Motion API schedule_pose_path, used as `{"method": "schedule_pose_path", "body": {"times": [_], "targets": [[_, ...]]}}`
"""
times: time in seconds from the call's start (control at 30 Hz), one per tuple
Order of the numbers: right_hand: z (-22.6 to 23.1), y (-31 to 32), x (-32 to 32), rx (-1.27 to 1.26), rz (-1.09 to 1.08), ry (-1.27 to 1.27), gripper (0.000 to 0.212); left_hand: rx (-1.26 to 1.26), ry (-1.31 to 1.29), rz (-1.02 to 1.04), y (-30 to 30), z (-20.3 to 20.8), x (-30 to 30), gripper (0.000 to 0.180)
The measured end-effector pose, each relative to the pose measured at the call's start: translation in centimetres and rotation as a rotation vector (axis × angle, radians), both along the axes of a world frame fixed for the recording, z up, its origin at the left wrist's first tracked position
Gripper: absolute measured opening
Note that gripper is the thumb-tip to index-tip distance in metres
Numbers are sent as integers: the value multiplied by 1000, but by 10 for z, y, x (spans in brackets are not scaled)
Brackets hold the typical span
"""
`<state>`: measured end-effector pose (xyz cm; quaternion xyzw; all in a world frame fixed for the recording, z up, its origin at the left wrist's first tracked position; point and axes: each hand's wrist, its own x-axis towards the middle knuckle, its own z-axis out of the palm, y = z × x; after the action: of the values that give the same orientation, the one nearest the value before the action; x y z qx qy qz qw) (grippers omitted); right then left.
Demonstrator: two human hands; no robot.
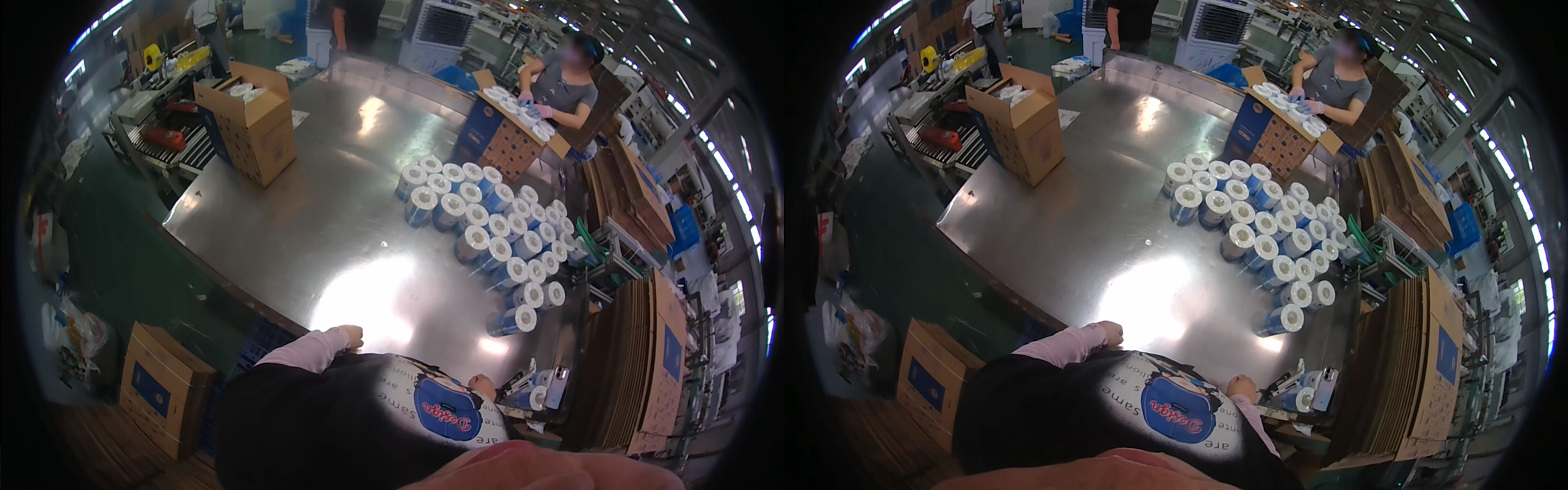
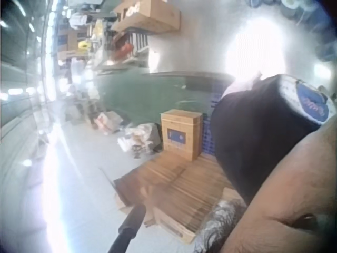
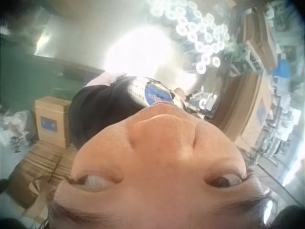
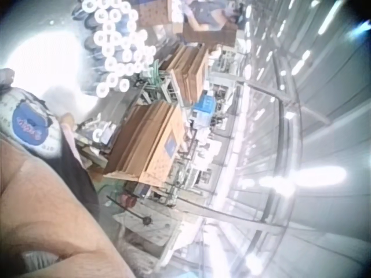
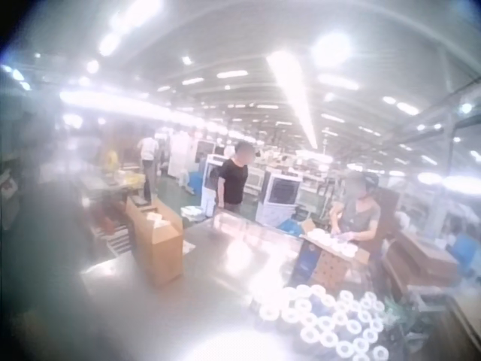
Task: The person packs rolls of paper or tape into cardboard boxes by hand. The person picks up a flat cardboard box, unfolds it, and places it on a metal table, then fills the box with multiple white cylindrical rolls before closing the flaps and sliding the box aside.
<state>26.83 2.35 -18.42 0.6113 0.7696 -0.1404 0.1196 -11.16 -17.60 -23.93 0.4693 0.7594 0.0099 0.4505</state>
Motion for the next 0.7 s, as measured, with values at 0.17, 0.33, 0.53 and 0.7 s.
{"method": "schedule_pose_path", "body": {"times": [0.17,0.33,0.53,0.7], "targets": [[6,-9,7,49,-27,64,29,-198,63,-84,3,-10,2,36],[1,0,10,19,-40,160,29,-122,114,38,9,27,4,47],[-24,77,66,91,-275,598,35,-152,230,23,29,-6,-4,48],[199,176,157,913,-203,778,15,-248,208,-44,21,-1,-3,53]]}}
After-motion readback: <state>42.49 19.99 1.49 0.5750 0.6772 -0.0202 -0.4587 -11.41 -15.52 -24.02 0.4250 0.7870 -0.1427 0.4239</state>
